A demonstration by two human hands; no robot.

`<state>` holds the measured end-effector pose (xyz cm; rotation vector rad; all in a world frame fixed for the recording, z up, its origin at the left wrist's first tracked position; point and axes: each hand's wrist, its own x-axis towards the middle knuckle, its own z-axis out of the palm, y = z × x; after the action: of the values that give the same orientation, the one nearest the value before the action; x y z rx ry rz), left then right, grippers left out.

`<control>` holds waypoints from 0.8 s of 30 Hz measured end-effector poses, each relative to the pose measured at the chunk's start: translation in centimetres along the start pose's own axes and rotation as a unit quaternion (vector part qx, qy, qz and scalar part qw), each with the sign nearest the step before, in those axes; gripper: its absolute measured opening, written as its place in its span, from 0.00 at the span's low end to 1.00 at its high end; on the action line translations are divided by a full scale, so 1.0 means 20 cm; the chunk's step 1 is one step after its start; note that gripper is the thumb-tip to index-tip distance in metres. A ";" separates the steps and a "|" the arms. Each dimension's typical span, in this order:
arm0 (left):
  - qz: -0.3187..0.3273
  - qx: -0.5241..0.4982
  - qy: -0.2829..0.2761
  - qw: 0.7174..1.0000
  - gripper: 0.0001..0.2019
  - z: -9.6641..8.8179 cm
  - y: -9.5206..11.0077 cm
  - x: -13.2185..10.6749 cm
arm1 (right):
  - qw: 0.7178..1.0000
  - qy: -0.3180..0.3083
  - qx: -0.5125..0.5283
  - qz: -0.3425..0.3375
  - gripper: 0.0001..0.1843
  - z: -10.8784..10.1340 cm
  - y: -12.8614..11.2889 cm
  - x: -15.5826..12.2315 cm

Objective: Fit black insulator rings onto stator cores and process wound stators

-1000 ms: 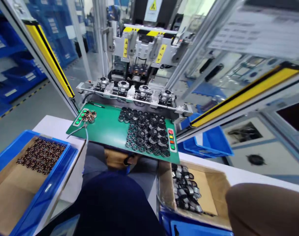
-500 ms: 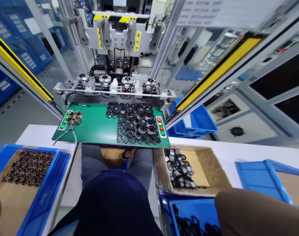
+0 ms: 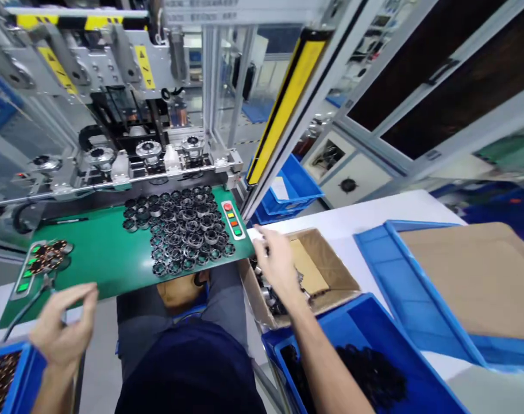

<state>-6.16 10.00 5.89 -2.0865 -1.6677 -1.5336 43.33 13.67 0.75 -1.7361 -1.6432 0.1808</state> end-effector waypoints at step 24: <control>0.127 -0.185 -0.639 0.736 0.17 1.40 1.18 -0.18 | 0.964 -0.073 -0.077 0.245 0.24 -0.58 0.92 -0.38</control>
<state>30.19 14.03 1.02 -3.7951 -1.0221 -0.1278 63.37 3.50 -4.24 -2.2772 -1.3222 0.4291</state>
